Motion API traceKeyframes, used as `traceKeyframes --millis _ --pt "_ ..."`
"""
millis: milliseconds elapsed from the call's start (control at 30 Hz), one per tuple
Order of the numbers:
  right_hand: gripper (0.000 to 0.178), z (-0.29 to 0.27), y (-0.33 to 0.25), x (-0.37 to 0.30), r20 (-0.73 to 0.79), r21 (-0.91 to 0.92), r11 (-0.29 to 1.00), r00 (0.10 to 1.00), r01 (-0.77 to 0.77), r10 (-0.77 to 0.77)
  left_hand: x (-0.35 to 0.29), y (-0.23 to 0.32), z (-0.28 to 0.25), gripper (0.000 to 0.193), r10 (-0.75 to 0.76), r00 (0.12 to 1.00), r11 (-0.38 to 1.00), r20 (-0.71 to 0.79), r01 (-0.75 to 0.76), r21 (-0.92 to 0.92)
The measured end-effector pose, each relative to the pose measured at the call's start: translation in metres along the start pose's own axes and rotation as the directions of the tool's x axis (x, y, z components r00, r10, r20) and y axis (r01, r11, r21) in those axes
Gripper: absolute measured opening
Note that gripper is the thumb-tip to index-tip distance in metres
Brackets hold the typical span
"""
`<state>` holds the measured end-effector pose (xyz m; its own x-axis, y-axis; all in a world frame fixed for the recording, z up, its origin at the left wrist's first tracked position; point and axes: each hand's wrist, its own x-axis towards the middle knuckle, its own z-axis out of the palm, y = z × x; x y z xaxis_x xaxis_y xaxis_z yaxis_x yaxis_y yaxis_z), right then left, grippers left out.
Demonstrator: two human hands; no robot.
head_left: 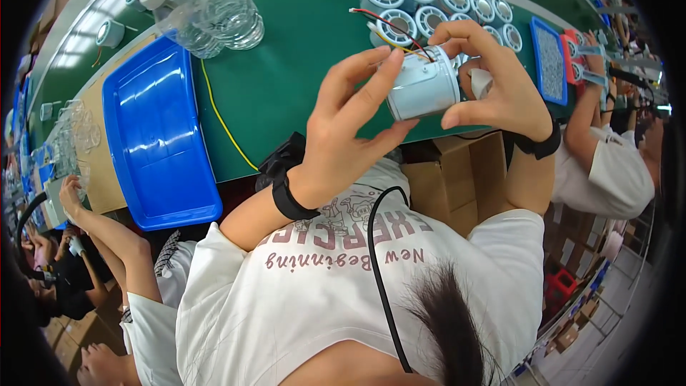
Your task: The person wipes a fan motor with a cloth, wipes a plastic housing, and then places the motor inside the housing. They set the assembled unit on the table and pick up another motor to repeat the process.
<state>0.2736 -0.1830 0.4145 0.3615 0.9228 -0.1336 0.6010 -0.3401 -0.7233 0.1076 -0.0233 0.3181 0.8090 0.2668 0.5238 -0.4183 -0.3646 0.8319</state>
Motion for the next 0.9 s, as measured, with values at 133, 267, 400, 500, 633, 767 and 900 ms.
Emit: traceKeyframes --millis 133,267,400,500,633,767,900 --pt "0.092 -0.003 0.007 -0.021 0.076 0.089 0.995 0.996 -0.052 0.045 0.002 0.005 0.003 0.079 -0.204 0.976 0.901 0.072 0.216 -0.376" --pt "0.087 0.009 0.013 -0.028 -0.146 0.137 0.982 0.983 0.134 -0.114 0.003 0.01 0.007 0.074 -0.296 0.942 0.726 0.156 0.328 -0.605" --pt "0.091 0.019 0.03 -0.03 -0.224 -0.061 0.93 0.903 0.363 -0.368 0.003 0.017 0.007 0.063 -0.37 0.878 0.548 0.303 0.47 -0.693" --pt "0.086 0.013 0.023 -0.031 -0.021 -0.106 0.957 0.962 0.268 -0.272 -0.003 0.018 0.003 0.057 -0.399 0.83 0.493 0.39 0.553 -0.672" --pt "0.081 0.009 0.013 -0.039 0.06 0.071 0.997 0.998 0.017 -0.022 -0.003 0.016 -0.001 0.062 -0.401 0.752 0.476 0.523 0.659 -0.583" --pt "0.084 0.016 0.016 -0.04 0.03 0.085 0.995 0.998 0.058 -0.061 -0.001 0.021 0.001 0.078 -0.481 0.658 0.433 0.58 0.753 -0.495" --pt "0.093 0.018 0.021 -0.039 0.016 0.075 0.984 0.987 0.16 -0.162 0.002 0.026 0.002 0.088 -0.515 0.605 0.407 0.608 0.796 -0.447"
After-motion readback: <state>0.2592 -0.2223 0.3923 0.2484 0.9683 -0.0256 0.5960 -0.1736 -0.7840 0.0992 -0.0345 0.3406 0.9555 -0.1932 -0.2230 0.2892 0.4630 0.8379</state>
